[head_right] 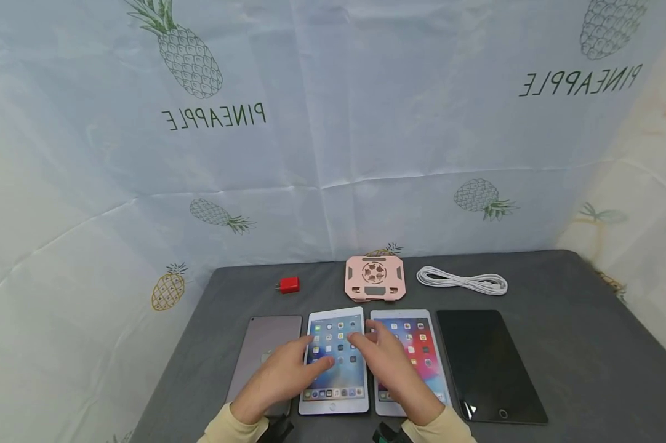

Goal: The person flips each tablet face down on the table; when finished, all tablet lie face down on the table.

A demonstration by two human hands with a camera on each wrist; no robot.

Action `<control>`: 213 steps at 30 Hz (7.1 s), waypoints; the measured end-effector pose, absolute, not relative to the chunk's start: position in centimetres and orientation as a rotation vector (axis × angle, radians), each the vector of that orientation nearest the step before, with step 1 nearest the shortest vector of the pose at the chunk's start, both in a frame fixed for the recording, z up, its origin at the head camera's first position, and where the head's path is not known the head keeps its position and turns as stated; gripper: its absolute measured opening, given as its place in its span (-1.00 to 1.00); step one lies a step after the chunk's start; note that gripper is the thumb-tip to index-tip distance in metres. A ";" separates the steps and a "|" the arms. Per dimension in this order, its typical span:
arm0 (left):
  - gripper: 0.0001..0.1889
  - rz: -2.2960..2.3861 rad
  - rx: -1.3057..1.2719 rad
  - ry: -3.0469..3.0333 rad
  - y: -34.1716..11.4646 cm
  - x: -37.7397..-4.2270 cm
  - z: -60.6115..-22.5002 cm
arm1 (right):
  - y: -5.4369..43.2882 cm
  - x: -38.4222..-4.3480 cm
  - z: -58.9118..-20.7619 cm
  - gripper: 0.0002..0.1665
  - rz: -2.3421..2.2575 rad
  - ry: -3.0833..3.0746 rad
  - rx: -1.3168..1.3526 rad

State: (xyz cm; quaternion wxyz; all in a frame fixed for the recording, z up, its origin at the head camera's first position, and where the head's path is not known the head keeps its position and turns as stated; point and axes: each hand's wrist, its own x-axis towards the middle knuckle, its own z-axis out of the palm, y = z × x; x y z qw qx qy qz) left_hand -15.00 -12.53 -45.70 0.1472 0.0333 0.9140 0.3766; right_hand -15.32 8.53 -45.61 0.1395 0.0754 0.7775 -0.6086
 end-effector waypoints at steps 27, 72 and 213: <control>0.05 1.151 0.024 2.535 -13.7 -15.3 -45.2 | 7.7 -14.5 -43.7 -0.24 -1.954 1.914 -0.092; -0.64 1.494 0.021 2.524 -15.9 -15.9 -43.0 | 4.9 -14.8 -46.1 -0.25 -1.838 1.687 -0.284; -0.30 1.062 0.153 2.624 -13.6 -15.3 -44.8 | 8.2 -15.4 -45.9 -0.26 -1.426 2.430 0.012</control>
